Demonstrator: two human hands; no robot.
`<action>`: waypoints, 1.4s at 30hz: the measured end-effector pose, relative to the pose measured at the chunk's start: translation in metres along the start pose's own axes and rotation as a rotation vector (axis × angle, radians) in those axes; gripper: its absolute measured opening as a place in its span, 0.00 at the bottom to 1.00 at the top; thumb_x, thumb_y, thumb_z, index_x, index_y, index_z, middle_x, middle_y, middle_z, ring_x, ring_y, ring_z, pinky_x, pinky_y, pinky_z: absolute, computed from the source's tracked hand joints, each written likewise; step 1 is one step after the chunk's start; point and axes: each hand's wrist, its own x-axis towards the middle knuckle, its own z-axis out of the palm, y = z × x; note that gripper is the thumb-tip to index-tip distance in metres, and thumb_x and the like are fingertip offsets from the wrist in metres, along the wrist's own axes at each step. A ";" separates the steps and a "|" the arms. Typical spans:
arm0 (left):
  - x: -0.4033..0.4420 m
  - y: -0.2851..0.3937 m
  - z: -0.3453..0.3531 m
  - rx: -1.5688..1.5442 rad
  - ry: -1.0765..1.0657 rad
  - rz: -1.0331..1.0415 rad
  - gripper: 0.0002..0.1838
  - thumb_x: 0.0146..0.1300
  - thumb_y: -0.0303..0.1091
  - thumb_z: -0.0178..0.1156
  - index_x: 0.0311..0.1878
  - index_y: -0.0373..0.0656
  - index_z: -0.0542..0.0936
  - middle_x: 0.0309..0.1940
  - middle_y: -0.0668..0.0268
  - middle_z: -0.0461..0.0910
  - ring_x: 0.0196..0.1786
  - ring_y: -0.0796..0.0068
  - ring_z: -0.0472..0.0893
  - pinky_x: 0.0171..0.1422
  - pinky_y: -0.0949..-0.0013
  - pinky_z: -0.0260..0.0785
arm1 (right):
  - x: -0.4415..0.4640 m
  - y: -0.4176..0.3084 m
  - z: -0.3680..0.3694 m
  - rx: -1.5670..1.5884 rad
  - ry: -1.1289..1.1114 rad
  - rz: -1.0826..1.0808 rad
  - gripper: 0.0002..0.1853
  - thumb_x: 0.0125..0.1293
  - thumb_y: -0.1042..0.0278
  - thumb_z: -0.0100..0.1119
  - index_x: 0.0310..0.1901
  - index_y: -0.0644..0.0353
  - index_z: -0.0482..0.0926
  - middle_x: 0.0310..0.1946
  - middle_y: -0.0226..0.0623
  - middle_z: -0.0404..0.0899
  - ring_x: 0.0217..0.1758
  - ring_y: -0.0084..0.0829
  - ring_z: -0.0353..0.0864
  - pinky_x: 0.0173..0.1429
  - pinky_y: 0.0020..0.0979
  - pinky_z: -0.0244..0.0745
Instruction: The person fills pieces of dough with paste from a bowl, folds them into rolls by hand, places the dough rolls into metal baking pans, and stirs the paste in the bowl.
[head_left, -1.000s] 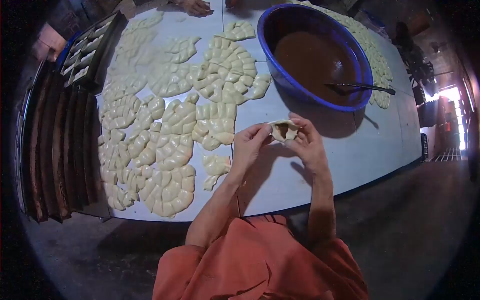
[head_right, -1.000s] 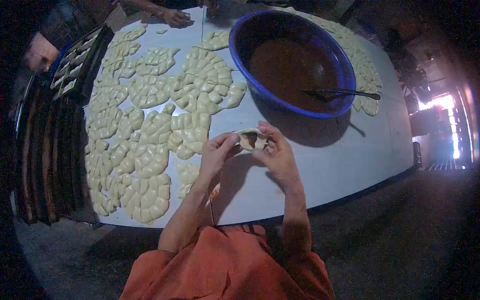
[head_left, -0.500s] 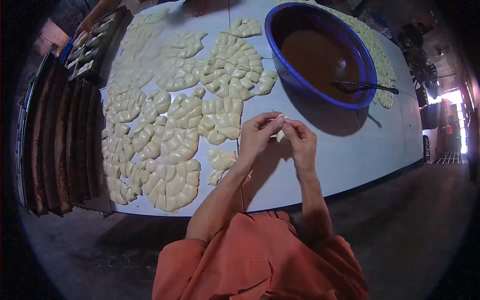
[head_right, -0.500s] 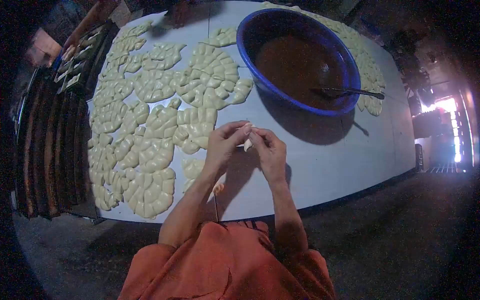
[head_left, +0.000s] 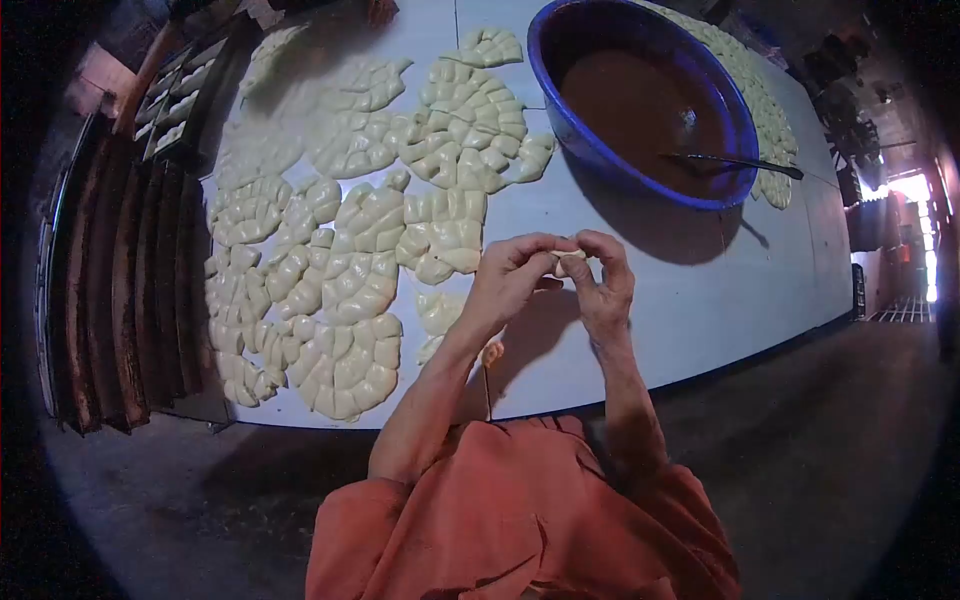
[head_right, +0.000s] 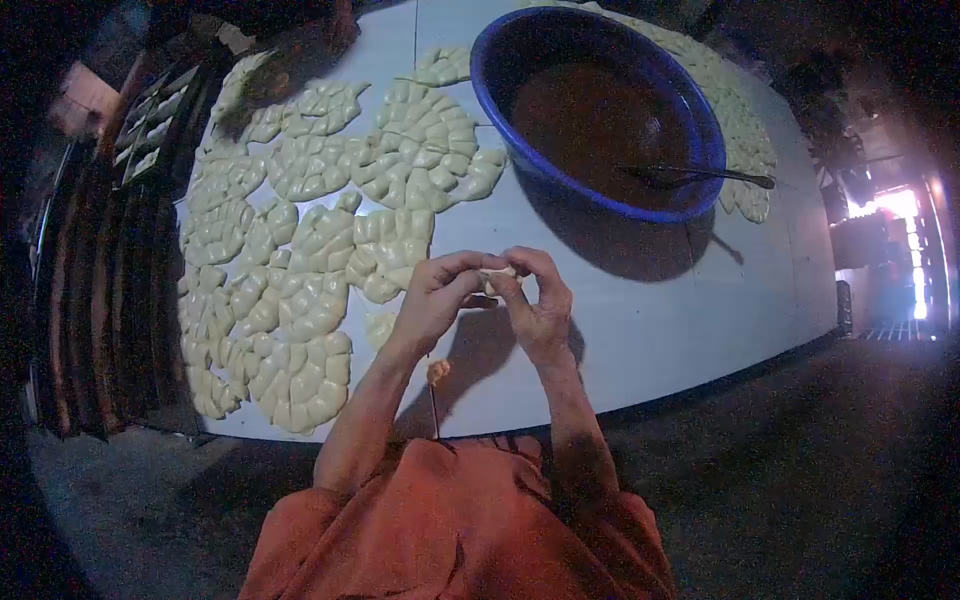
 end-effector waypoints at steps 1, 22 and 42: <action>-0.003 0.000 0.002 0.001 0.001 -0.004 0.16 0.72 0.29 0.53 0.59 0.38 0.81 0.41 0.69 0.83 0.44 0.83 0.82 0.48 0.73 0.79 | 0.000 0.002 -0.001 -0.143 -0.033 -0.092 0.13 0.64 0.70 0.70 0.48 0.60 0.80 0.47 0.38 0.81 0.47 0.29 0.80 0.51 0.30 0.76; -0.059 0.001 -0.050 0.468 0.434 -0.061 0.25 0.75 0.44 0.54 0.69 0.39 0.72 0.52 0.56 0.84 0.44 0.72 0.85 0.47 0.72 0.75 | -0.055 -0.005 -0.027 -0.732 -0.374 0.257 0.17 0.65 0.70 0.68 0.54 0.62 0.81 0.56 0.45 0.78 0.55 0.37 0.81 0.51 0.35 0.80; -0.140 0.001 -0.097 1.047 0.492 0.252 0.15 0.64 0.34 0.65 0.53 0.43 0.81 0.53 0.61 0.80 0.49 0.58 0.83 0.50 0.60 0.77 | -0.057 -0.003 0.078 -0.256 -0.614 0.392 0.13 0.58 0.69 0.65 0.43 0.64 0.76 0.36 0.40 0.81 0.38 0.42 0.81 0.45 0.39 0.77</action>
